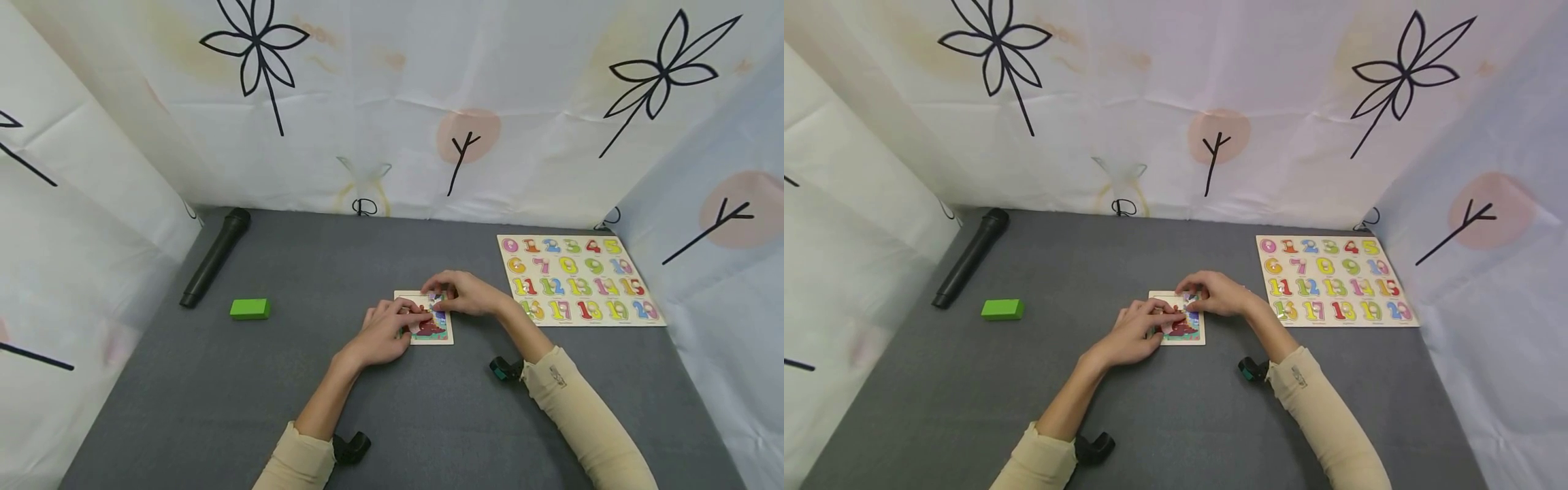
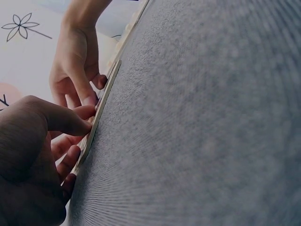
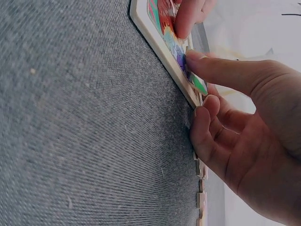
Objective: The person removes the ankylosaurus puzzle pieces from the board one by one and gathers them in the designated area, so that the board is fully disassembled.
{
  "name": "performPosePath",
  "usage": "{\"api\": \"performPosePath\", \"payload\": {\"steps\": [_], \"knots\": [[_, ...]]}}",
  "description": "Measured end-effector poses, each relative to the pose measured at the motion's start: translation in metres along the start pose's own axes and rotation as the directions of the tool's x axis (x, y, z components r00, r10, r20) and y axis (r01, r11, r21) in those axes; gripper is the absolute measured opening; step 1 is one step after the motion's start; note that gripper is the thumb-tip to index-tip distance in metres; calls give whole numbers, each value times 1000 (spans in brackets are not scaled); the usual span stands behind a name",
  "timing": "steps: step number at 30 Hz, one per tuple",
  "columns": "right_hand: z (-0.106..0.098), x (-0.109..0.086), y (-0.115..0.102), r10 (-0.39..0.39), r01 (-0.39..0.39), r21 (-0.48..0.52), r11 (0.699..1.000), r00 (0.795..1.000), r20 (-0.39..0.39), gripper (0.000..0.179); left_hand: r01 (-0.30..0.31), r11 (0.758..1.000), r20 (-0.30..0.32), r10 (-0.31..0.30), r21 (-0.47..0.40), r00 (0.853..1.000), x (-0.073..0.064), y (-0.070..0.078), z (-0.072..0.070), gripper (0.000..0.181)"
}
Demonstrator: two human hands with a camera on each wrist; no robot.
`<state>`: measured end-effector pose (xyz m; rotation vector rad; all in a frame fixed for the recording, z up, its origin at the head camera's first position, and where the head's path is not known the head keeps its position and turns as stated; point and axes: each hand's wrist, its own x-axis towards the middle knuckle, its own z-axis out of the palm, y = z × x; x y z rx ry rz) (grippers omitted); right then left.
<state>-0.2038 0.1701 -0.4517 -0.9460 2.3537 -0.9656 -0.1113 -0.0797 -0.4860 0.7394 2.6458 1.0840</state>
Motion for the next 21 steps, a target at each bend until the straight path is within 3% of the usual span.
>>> {"api": "performPosePath", "payload": {"steps": [10, 15, 21], "knots": [[2, -6, 3, -35, 36, 19, 999, 998, -48, 20, 2, 1000, -1, -2, -8, 1000, 1, -5, 5, 55], [2, -10, 4, -34, 43, 117, 992, 997, -76, 20, 9, 1000, -5, -9, -7, 1000, 2, -6, 6, 55], [-2, -23, 6, 29, -4, 251, 968, 995, -95, 25, 12, 1000, -4, -13, -20, 1000, 3, -7, 7, 54]]}}
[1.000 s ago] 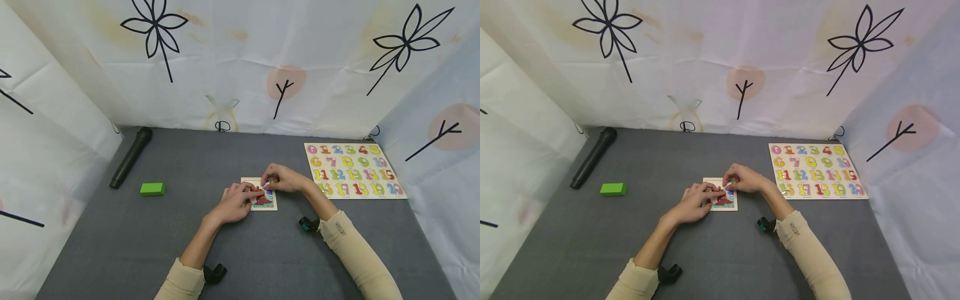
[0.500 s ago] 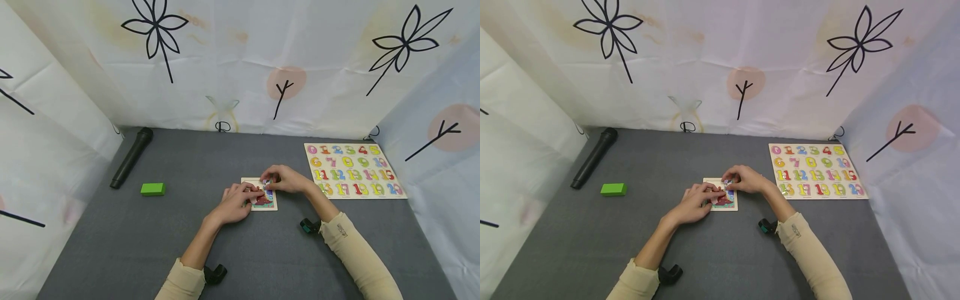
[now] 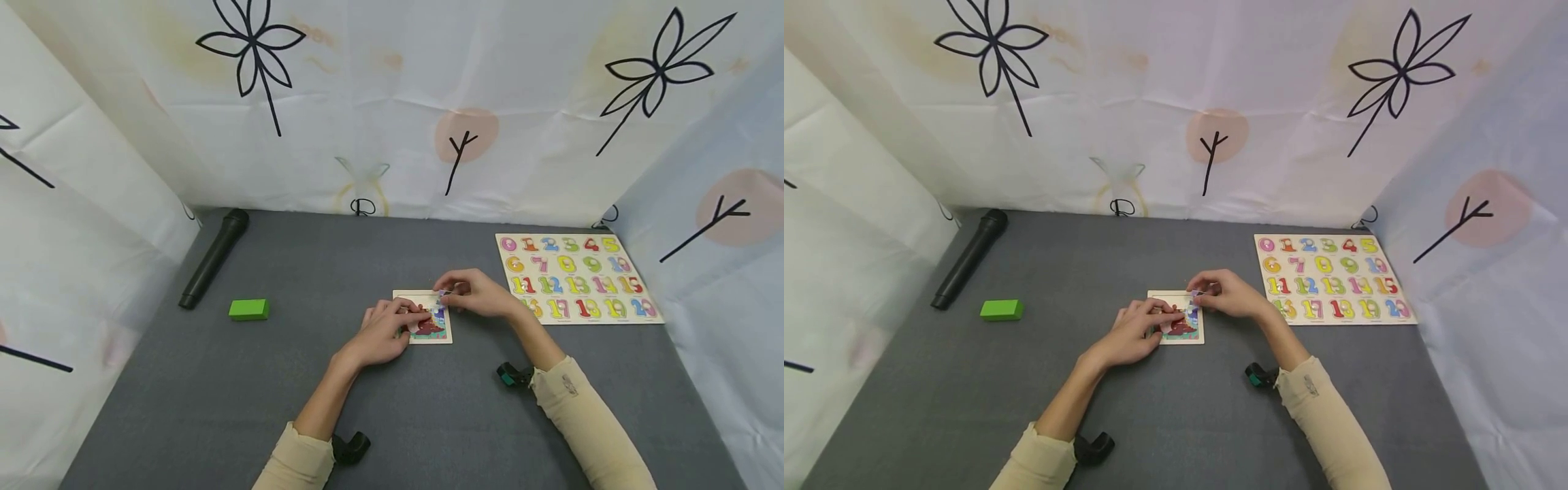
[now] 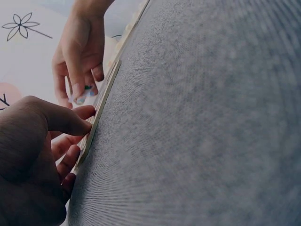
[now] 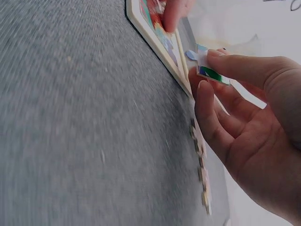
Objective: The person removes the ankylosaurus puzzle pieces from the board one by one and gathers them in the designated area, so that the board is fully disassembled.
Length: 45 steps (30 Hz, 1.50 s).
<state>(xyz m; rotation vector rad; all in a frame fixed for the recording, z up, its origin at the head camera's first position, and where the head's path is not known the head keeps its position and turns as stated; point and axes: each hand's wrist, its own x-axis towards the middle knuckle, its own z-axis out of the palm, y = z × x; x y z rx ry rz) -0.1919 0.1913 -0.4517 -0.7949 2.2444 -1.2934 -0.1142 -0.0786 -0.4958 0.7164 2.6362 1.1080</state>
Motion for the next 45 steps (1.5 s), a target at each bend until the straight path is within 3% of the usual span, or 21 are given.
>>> {"api": "performPosePath", "payload": {"steps": [7, 12, 22, 33, 45], "knots": [[-16, -20, 8, 9, -8, 12, 1000, 997, -76, 26, 11, 1000, 9, -11, 14, 1000, 0, 2, -2, 54], [-31, -37, 17, 54, -58, -21, 998, 988, -146, 24, 8, 999, 18, -9, 32, 1000, -2, 9, -7, 54], [-55, -56, 29, 111, -136, -93, 986, 965, -239, 26, -32, 999, -27, 33, 21, 999, -4, 3, -3, 56], [-65, -60, 35, 144, -192, -211, 959, 964, -222, 22, 18, 999, 28, -18, 35, 999, -3, 9, -8, 54], [-62, -56, 32, 123, -197, -355, 914, 968, -220, 18, 0, 1000, 12, -1, 21, 1000, -5, 11, -8, 53]]}}
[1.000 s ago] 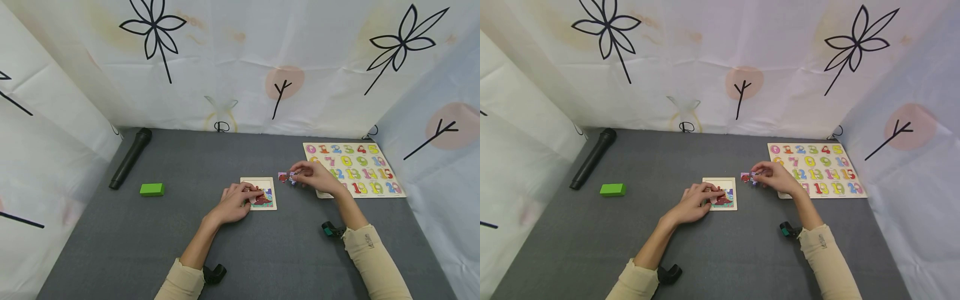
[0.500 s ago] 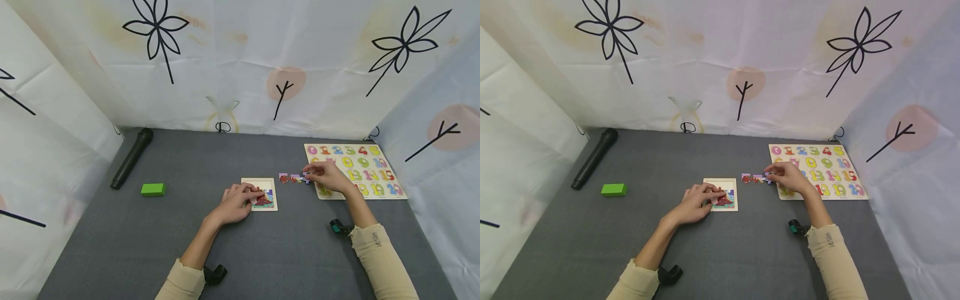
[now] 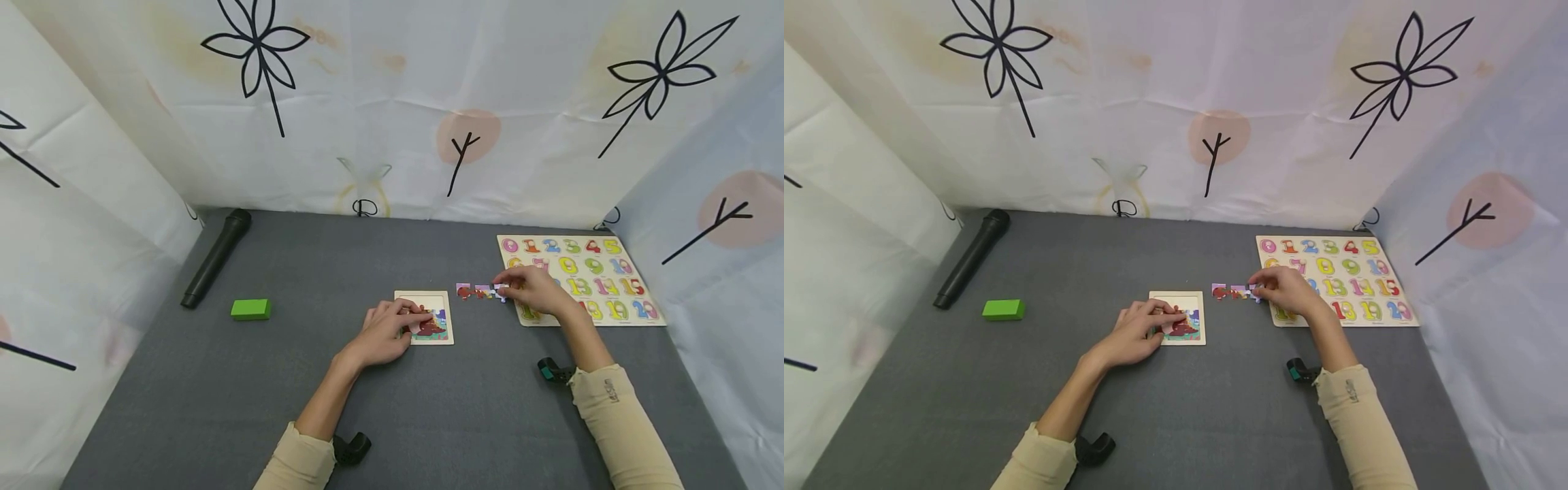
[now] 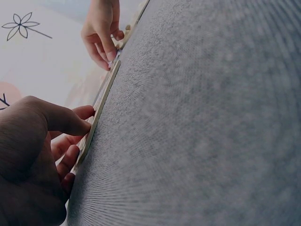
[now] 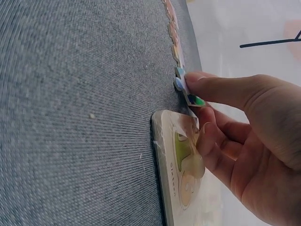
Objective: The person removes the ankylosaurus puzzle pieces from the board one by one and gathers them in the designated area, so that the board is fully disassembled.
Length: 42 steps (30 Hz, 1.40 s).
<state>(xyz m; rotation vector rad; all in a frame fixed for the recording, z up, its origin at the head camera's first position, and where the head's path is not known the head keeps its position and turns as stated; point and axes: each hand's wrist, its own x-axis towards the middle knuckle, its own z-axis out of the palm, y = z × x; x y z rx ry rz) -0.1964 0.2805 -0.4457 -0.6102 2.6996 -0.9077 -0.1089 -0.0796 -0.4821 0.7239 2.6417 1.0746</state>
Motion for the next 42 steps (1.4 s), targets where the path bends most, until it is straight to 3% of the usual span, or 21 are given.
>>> {"api": "performPosePath", "payload": {"steps": [8, 17, 25, 35, 42], "knots": [[1, -1, -2, 8, -8, -21, 1000, 1000, 8, 19, 10, 1000, 7, -10, 14, 1000, 1, 1, 2, 53], [3, -4, -2, 23, -22, 27, 999, 998, -51, 17, -5, 1000, 11, 5, 0, 1000, -1, -1, 1, 54], [14, -5, -11, -33, 46, 116, 992, 994, -107, 17, -17, 1000, 35, 16, 4, 999, -4, -3, -3, 53], [37, 2, -36, -75, 98, 260, 961, 992, -98, 19, -27, 1000, 12, 27, 0, 1000, -13, -3, -6, 45], [53, 9, -64, -123, 128, 313, 941, 992, -37, 20, -15, 999, 13, 14, 32, 1000, -26, -2, -9, 42]]}}
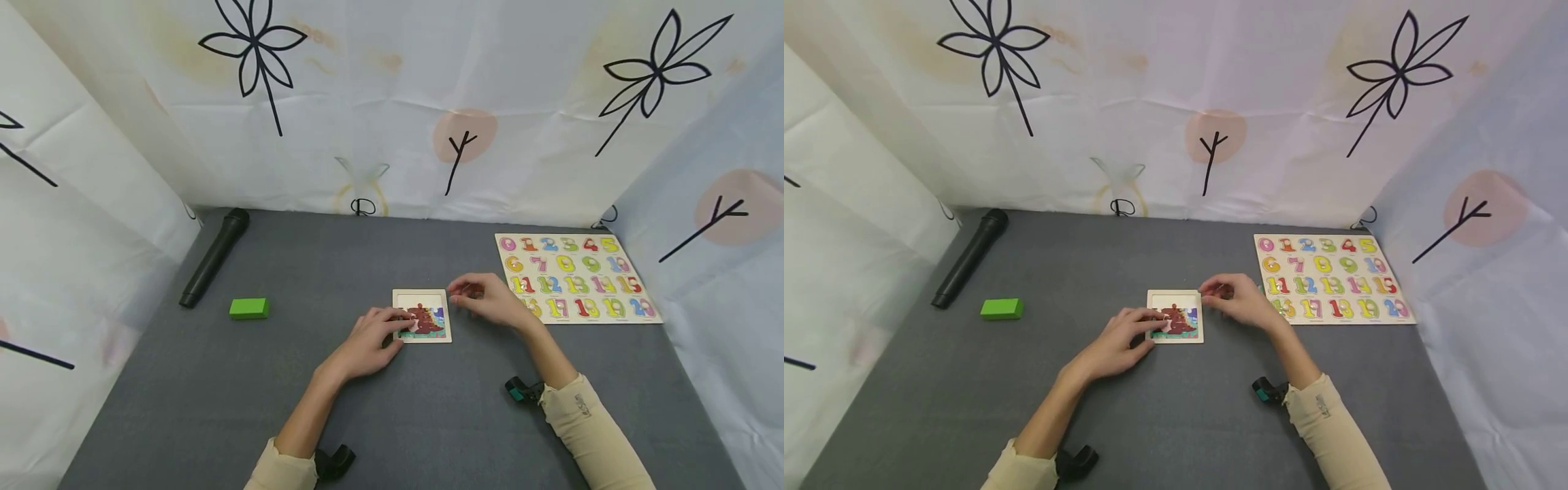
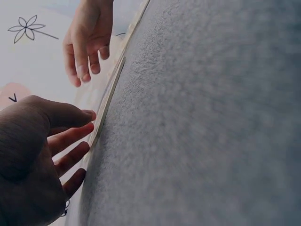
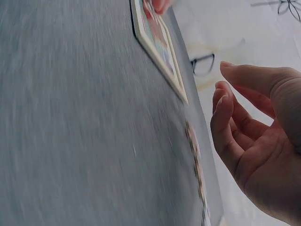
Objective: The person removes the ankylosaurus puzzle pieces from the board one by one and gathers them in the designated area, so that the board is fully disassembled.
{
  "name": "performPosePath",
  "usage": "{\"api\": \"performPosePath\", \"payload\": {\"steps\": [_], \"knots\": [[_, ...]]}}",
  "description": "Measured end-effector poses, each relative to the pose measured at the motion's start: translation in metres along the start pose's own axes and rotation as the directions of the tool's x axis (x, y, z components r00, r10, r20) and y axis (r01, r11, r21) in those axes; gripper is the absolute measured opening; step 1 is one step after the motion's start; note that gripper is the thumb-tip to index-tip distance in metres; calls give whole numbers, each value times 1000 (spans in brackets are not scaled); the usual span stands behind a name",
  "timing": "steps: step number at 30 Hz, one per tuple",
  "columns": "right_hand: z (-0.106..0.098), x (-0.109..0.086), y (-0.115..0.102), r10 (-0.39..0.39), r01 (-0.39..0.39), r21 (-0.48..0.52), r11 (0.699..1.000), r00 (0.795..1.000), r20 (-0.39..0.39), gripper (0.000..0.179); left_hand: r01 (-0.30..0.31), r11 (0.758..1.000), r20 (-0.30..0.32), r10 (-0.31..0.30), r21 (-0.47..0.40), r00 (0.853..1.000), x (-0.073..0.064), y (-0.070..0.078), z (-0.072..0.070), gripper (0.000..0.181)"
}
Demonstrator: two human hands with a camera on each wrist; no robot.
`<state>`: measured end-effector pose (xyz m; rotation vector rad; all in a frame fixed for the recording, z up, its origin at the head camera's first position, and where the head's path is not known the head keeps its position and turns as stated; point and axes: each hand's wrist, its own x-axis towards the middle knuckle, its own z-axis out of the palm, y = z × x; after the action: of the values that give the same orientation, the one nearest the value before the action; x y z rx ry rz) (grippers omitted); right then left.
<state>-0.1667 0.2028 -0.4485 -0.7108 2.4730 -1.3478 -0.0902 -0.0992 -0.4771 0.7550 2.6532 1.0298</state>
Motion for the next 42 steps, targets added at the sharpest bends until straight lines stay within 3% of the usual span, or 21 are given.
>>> {"api": "performPosePath", "payload": {"steps": [12, 18, 28, 42], "knots": [[42, 28, -22, -35, 28, 58, 998, 991, 132, 20, 34, 999, -11, -34, -1, 999, -20, 3, -3, 46], [56, 42, -26, -3, -9, 59, 998, 981, 195, 20, 39, 999, -22, -40, -16, 999, -26, 4, 0, 50], [68, 55, -28, 87, -79, -50, 996, 978, 189, 17, 59, 996, -23, -60, -66, 998, -29, 1, 3, 53], [71, 57, -32, 114, -96, -97, 991, 971, 211, 12, 65, 996, -39, -68, -66, 997, -28, -1, 4, 52]]}}
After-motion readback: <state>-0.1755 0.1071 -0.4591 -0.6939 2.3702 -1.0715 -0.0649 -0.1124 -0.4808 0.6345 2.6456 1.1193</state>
